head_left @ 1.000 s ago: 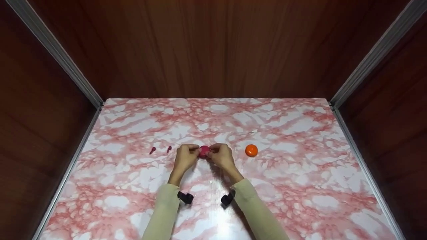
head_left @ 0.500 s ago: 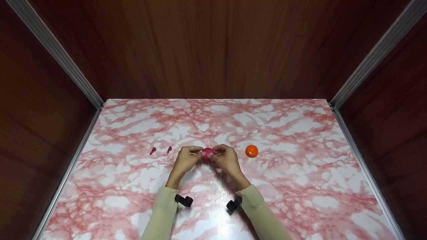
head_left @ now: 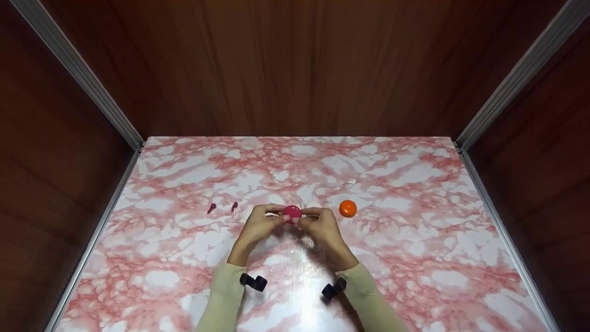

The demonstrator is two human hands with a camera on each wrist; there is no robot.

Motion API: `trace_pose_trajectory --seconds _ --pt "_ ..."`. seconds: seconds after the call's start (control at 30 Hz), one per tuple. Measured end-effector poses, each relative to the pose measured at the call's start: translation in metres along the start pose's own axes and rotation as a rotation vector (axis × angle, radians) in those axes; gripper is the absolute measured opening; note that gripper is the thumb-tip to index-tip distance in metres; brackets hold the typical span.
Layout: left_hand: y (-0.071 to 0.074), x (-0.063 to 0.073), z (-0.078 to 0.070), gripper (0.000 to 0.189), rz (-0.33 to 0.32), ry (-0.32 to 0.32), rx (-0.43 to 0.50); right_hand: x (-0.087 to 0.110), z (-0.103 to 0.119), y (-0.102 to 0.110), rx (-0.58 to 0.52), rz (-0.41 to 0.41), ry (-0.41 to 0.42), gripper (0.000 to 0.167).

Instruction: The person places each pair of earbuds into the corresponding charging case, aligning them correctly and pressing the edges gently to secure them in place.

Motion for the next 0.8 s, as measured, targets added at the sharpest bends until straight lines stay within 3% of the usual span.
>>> trace_pose_trajectory --seconds 0.17,0.5,0.8 --pt "-0.004 0.005 0.000 0.032 0.037 0.010 0.039 0.004 -0.003 0.005 -0.002 0.047 0.041 0.026" --pt "-0.014 0.012 -0.002 0.032 0.094 -0.004 0.075 0.014 -0.012 0.012 -0.188 0.157 -0.022 0.034" --pt "-0.018 0.012 -0.003 0.031 0.108 -0.010 0.009 0.015 -0.011 0.018 -0.218 0.201 0.035 0.041"
Point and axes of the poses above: each hand's wrist, its own x-axis away from the middle knuckle, its own y-axis out of the back of the hand, z = x × y, the point moved 4 cm from there along -x, towards the middle knuckle, and after that the axes turned 4 degrees about -z, right-handed, at the moved point
